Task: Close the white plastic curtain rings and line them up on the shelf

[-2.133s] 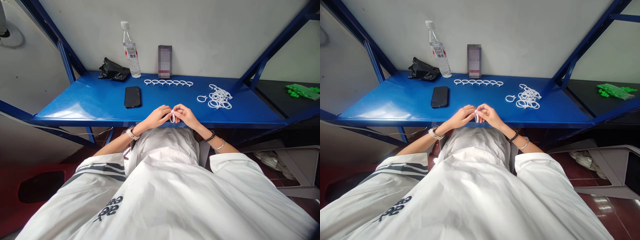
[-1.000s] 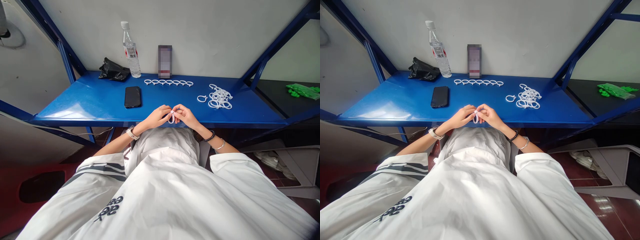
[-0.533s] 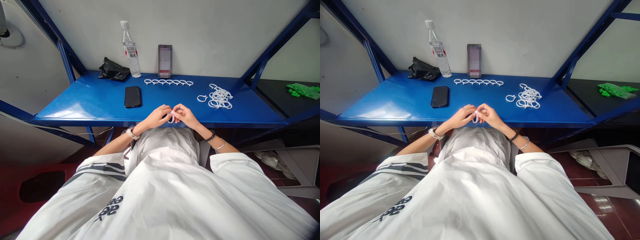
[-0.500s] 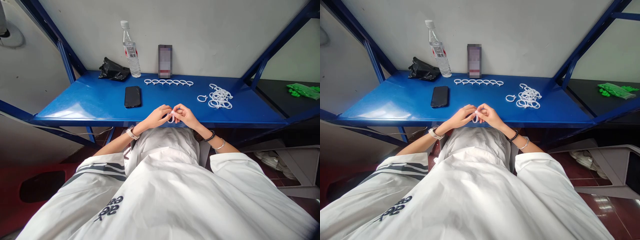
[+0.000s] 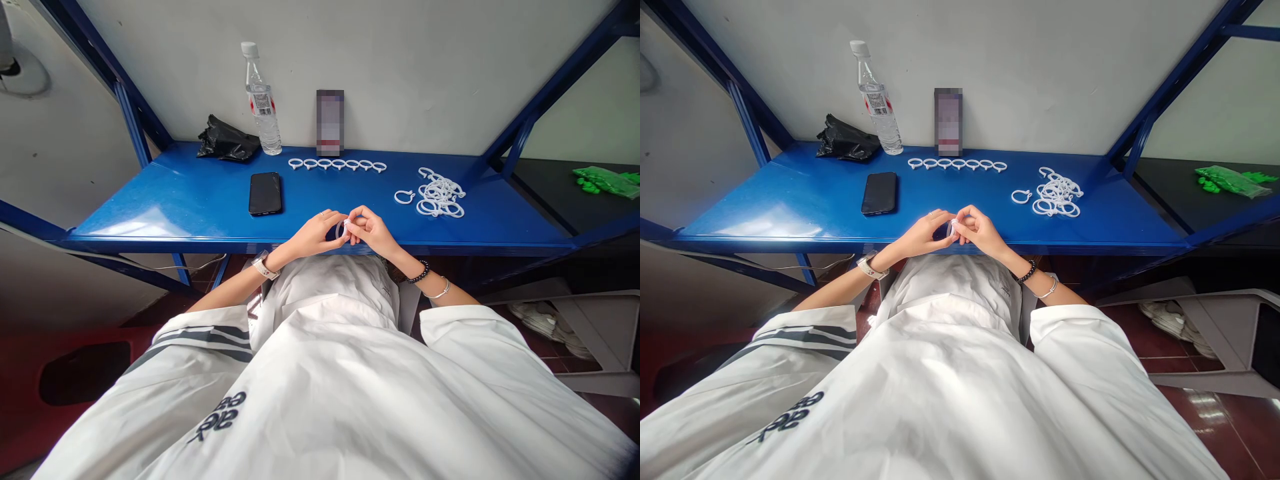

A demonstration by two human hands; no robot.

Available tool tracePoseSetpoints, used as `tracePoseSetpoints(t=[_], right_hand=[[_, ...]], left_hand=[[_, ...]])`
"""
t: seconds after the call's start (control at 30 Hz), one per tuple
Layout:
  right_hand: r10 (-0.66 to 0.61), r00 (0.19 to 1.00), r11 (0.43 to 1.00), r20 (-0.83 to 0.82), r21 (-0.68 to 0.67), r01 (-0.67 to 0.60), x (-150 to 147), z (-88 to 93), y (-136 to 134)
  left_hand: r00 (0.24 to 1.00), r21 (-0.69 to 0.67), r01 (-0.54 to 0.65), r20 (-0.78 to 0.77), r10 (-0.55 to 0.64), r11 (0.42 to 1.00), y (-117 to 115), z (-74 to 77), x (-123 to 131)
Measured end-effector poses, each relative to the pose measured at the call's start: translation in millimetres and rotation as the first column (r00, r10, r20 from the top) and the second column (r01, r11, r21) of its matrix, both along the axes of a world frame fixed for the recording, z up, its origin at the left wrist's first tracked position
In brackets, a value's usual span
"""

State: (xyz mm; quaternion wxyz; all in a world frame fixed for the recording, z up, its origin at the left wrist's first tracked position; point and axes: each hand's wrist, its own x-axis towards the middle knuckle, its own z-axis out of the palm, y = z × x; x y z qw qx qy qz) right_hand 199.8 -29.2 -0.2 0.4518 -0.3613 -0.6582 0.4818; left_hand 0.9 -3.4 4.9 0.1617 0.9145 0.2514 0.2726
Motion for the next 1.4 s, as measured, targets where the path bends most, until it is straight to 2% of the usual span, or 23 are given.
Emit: tracePoseSetpoints(t=[0.7, 1.07, 1.4], right_hand=[[-0.012, 1.000, 1.000, 0.015, 0.000, 0.012, 0.5, -1.1, 0.3], [-0.045, 0.999, 0.999, -0.019, 0.002, 0.045, -0.4, 3.4, -1.5], [-0.048, 0.999, 0.999, -0.017, 0.013, 0.048, -0.1, 0.0, 1.4]], left_hand=[[0.999, -0.024, 0.013, 0.036, -0.012, 1.000, 0.8, -2.1, -0.3], [0.999, -0.098, -0.003, 0.048, 0.008, 0.995, -2.7, 2.7, -0.9], [0.989, -0.112, 0.021, 0.151, -0.004, 0.993, 0.4, 0.8, 0.1]])
